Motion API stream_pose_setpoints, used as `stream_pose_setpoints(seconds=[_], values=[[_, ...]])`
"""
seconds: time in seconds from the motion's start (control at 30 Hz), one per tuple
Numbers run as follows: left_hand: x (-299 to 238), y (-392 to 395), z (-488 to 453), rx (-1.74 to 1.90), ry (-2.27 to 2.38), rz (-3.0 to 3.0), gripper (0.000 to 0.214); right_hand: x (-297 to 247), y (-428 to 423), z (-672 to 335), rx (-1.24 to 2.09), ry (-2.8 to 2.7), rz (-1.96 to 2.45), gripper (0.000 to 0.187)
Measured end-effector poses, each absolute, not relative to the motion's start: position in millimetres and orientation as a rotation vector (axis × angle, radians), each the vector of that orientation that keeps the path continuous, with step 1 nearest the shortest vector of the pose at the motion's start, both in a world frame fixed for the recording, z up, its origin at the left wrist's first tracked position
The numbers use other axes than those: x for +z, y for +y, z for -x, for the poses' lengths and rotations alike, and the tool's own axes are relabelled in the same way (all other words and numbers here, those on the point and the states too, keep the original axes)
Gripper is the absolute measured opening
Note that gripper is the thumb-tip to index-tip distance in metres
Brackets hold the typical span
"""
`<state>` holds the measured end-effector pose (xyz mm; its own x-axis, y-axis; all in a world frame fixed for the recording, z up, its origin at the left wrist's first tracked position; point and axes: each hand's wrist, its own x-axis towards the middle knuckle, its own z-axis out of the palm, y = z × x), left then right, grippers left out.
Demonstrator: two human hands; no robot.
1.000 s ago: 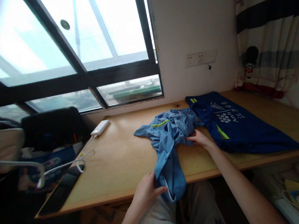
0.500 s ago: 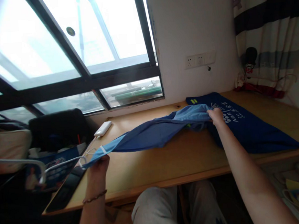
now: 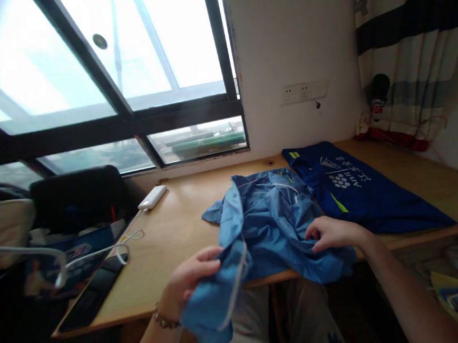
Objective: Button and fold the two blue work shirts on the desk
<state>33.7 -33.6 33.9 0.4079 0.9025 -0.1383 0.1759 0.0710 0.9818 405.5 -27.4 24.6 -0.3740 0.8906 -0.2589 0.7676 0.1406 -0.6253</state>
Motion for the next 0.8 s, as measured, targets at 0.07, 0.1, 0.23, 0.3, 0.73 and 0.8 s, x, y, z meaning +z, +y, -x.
stream_pose_setpoints(seconds=[0.07, 0.1, 0.23, 0.3, 0.73, 0.8], values=[[43.3, -40.3, -62.5, 0.292, 0.722, -1.39, 0.044, 15.8, -26.7, -404.1, 1.13, -2.164, 1.673, 0.027], [47.4, -38.8, -73.8, 0.143, 0.602, -1.382, 0.047, 9.8, -24.4, -406.6, 1.101, -2.103, 1.695, 0.029], [37.0, -6.7, -97.3, 0.268, 0.763, -1.577, 0.047, -27.1, -14.9, -417.0, 0.659, -1.88, 1.879, 0.046], [12.1, 15.2, -100.4, 0.565, 1.005, -1.875, 0.045, -49.6, -11.5, -414.2, 0.468, -1.835, 1.992, 0.059], [-77.4, 128.7, -49.4, 0.2, 1.788, -2.391, 0.054, -54.6, 27.0, -458.1, -0.027, -1.54, 2.329, 0.029], [-74.3, 143.0, -35.3, 0.208, 1.839, -2.362, 0.052, -50.6, 26.1, -457.1, 0.054, -1.522, 2.306, 0.033]])
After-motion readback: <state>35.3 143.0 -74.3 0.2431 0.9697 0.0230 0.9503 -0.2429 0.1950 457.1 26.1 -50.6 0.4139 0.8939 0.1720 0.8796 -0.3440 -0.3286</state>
